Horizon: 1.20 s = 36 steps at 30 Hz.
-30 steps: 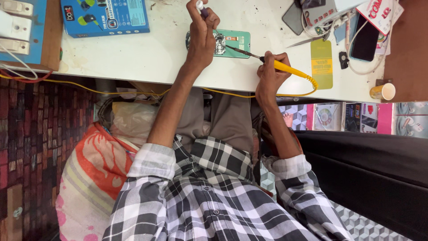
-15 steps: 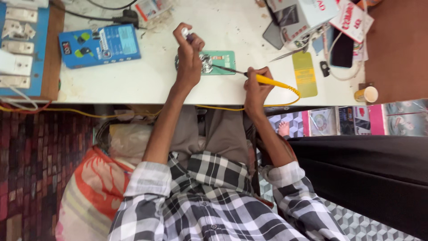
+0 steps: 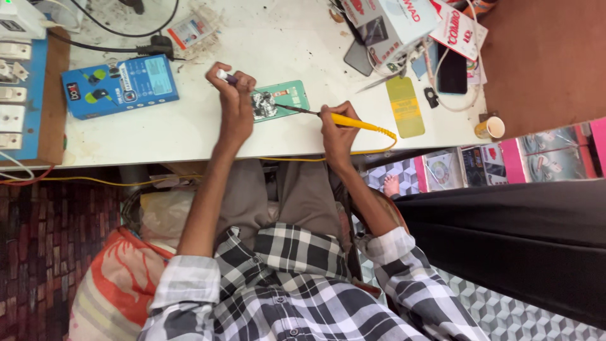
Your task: The person uses a soldering iron and solder to work on a small green circuit board. They repeatedly apply heat and solder to specific points on the board while holding it steady with their other hand.
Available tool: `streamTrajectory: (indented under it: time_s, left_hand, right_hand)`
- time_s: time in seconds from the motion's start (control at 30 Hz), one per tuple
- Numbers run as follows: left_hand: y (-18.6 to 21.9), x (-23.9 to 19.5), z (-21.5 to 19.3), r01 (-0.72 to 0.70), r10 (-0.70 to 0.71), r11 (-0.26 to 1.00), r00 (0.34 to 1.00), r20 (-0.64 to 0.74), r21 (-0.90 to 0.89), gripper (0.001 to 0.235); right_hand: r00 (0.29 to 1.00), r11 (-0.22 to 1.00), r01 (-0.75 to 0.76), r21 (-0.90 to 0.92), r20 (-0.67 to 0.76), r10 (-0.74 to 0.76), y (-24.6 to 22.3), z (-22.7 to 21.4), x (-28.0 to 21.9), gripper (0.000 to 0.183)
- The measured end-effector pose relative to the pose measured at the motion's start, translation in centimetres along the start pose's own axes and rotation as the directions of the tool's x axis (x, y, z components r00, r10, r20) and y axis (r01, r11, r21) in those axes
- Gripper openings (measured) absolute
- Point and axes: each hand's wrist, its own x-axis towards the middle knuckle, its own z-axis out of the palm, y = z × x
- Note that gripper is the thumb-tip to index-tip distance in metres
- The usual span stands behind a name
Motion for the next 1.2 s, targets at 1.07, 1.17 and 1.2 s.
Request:
streamTrajectory:
  time_s: [1.07,1.17,1.2]
  left_hand:
    - [0.6,0.8,0.6,-0.018,0.017,0.993,1.000,0.006,0.119,0.025]
    - [0.8,0.7,0.6,-0.021,0.021,0.990,1.000,0.005,0.141,0.025]
    - [0.8,0.6,0.6,-0.031,0.030,0.988,1.000,0.008,0.150,0.025]
  right_hand:
    - [0.998,0.968,-0.017,0.249,-0.047,0.030,0.7,-0.5,0.1,0.027]
    - [0.998,0.981,0.004,0.195,-0.058,0.008,0.6,-0.4,0.1,0.024]
    - [0.998,0.987,0.005,0.158,-0.059,0.005,0.5,-0.4,0.1,0.023]
